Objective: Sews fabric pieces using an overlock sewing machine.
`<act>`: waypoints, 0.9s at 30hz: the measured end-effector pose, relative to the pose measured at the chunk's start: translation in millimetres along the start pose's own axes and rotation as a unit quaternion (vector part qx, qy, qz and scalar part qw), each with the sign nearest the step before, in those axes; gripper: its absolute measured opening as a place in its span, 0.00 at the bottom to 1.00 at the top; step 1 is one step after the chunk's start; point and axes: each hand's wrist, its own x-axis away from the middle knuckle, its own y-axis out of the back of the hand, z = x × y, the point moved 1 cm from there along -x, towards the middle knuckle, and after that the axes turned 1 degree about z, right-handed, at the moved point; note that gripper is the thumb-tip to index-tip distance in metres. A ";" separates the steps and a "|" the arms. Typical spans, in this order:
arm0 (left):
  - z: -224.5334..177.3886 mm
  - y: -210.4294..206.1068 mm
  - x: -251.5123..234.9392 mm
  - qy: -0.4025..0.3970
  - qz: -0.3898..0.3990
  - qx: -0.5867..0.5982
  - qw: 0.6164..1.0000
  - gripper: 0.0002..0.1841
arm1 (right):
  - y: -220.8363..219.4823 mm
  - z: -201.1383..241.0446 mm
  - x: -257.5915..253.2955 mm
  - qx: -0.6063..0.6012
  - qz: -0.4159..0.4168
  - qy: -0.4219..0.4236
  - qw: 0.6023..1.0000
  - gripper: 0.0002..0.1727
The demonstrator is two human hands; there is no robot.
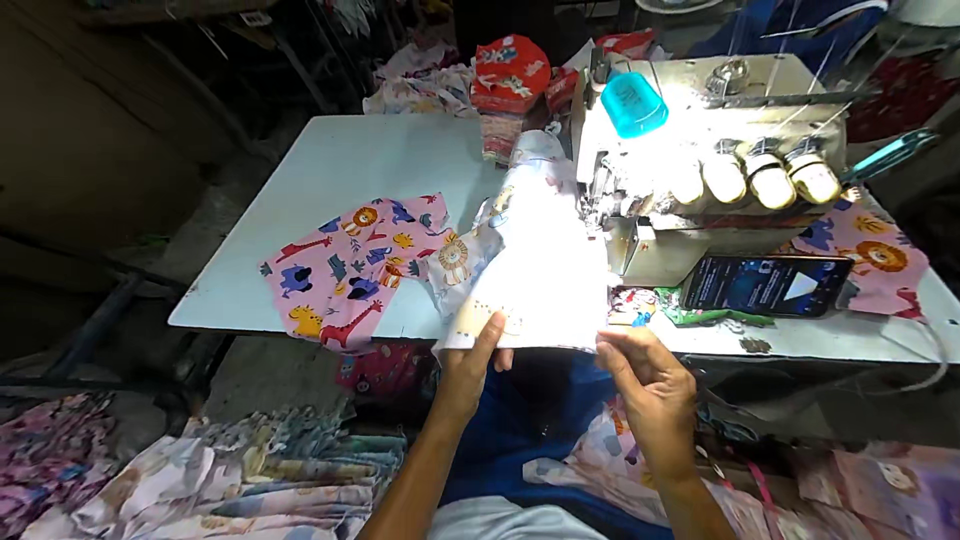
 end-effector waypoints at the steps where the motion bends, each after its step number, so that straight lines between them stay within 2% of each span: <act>1: -0.7 -0.4 -9.4 0.000 -0.004 0.003 1.000 0.09 | -0.7 -1.4 -10.2 0.026 0.004 0.009 1.000 0.09; 6: 1.2 -0.6 -49.0 0.029 -0.002 0.005 1.000 0.09 | -8.7 -1.4 -47.7 0.189 -0.001 0.070 0.980 0.14; 9: 5.3 -1.2 -67.5 0.042 -0.002 0.004 0.999 0.07 | -13.2 9.2 -60.6 0.339 0.005 0.106 0.935 0.17; 12: 8.1 -5.1 -81.8 0.048 -0.008 -0.006 0.999 0.09 | -15.3 13.1 -65.3 0.421 0.006 0.096 0.902 0.21; 19: 12.8 -8.4 -103.7 0.053 -0.050 -0.003 0.997 0.16 | -17.2 5.4 -46.3 0.451 0.030 0.081 0.888 0.27; 23: 12.7 -4.1 -81.9 0.086 -0.076 -0.052 0.992 0.17 | -20.2 1.8 -35.5 0.453 0.042 0.086 0.887 0.25; 27: 10.5 -2.3 -59.9 0.115 -0.088 -0.089 0.985 0.19 | -23.0 2.3 -29.2 0.414 0.076 0.068 0.905 0.28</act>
